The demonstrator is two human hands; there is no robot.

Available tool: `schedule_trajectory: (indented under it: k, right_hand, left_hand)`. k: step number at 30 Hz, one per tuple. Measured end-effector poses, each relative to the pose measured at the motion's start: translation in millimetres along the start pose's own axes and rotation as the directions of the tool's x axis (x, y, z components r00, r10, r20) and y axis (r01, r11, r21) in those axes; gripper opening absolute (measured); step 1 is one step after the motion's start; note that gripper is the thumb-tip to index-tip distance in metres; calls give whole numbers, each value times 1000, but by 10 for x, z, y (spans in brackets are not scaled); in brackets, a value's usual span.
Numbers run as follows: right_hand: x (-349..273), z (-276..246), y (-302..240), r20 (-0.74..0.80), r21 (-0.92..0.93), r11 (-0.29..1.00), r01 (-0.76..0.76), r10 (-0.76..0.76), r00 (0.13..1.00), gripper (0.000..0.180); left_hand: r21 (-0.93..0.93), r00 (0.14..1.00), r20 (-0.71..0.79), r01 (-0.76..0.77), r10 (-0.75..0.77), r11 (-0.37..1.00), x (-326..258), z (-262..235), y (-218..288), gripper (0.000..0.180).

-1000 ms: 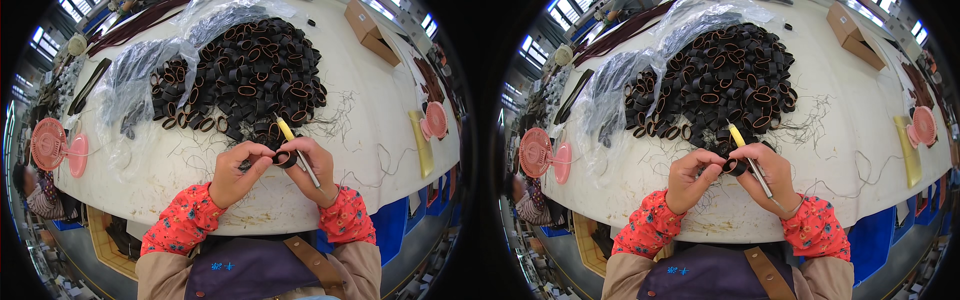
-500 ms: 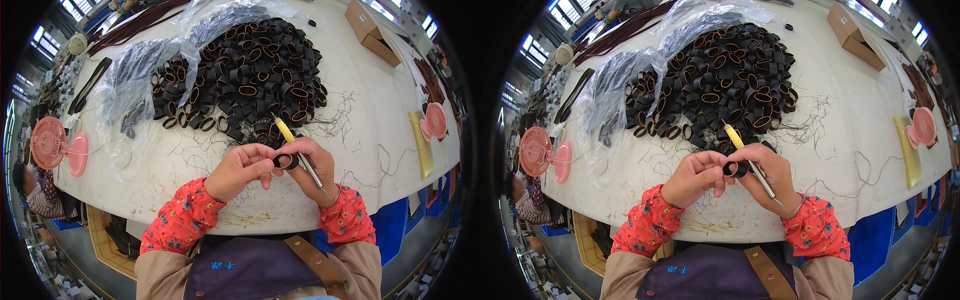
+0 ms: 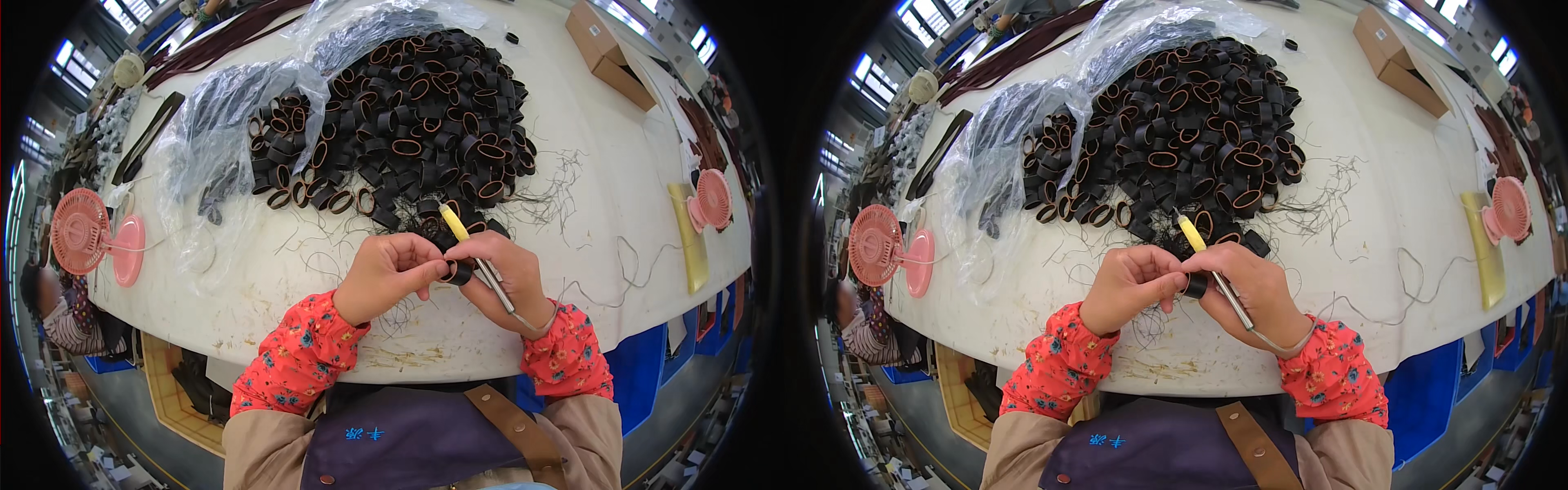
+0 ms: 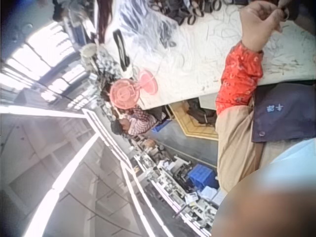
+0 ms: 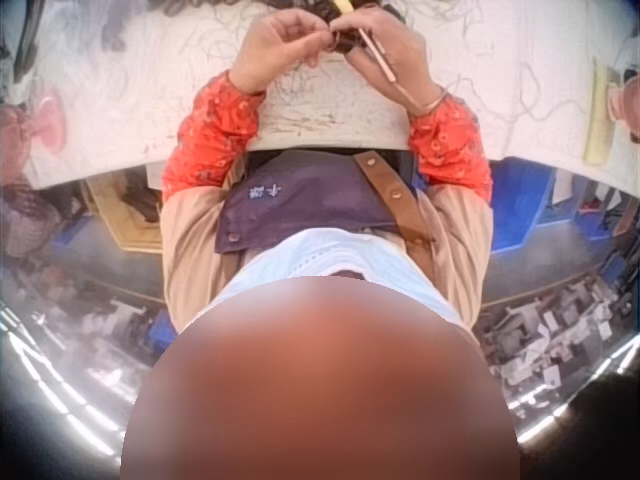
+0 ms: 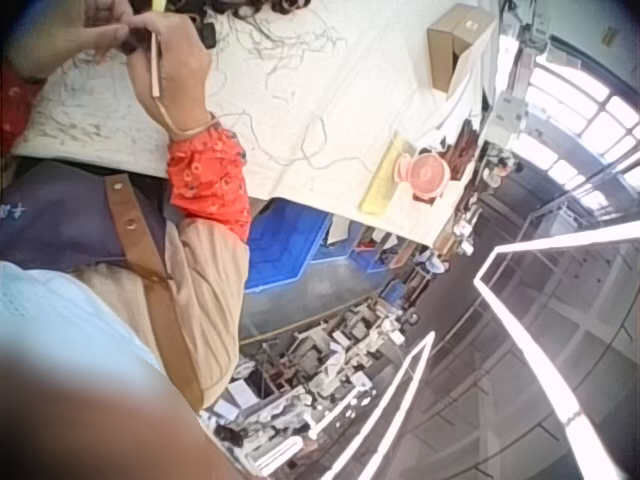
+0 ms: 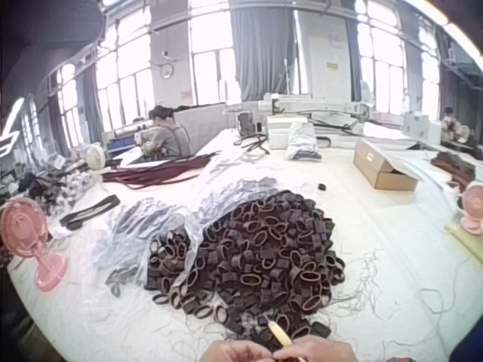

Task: Applying edge paint to small leather loops using an applicator tool.

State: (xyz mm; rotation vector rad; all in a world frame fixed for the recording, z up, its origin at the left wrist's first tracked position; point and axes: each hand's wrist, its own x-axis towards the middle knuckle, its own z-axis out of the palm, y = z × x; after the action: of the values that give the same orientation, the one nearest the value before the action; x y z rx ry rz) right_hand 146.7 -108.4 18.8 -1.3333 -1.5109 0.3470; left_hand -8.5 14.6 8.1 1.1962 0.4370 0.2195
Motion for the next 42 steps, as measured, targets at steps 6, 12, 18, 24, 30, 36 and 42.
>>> schedule_trajectory:
  k: [6, 12, 18, 24, 30, 36, 42]
  right_hand:
    - [1, -15, -18, 28, -46, 999, -27, 28, 999, 35]
    - [15, -27, -35, 57, -91, 996, 2, 3, 998, 35]
    - [-48, 17, 65, -33, -3, 1000, -31, 31, 999, 36]
    - [-68, 0, 33, -78, 155, 966, -207, 221, 972, 29]
    - [-60, 26, 23, -90, 274, 935, -225, 258, 962, 27]
    - [-64, 25, 27, -56, 283, 926, -248, 274, 960, 24]
    - [-57, 10, 56, -42, 233, 946, -224, 240, 970, 20]
  left_hand:
    - [571, 951, -54, -220, 304, 791, -54, 68, -24, 9]
    - [757, 825, 82, -416, 559, 504, -32, 53, -64, 9]
    - [765, 771, -78, -360, 632, 533, -10, 42, -60, 12]
    - [965, 556, 54, -243, 829, 100, 84, -79, 54, 15]
    - [524, 799, -41, -494, 600, 693, 1, 49, -13, 32]
    - [615, 728, 122, -589, 675, 524, -13, 100, -90, 23]
    - [658, 709, 143, -589, 691, 469, -14, 120, -94, 19]
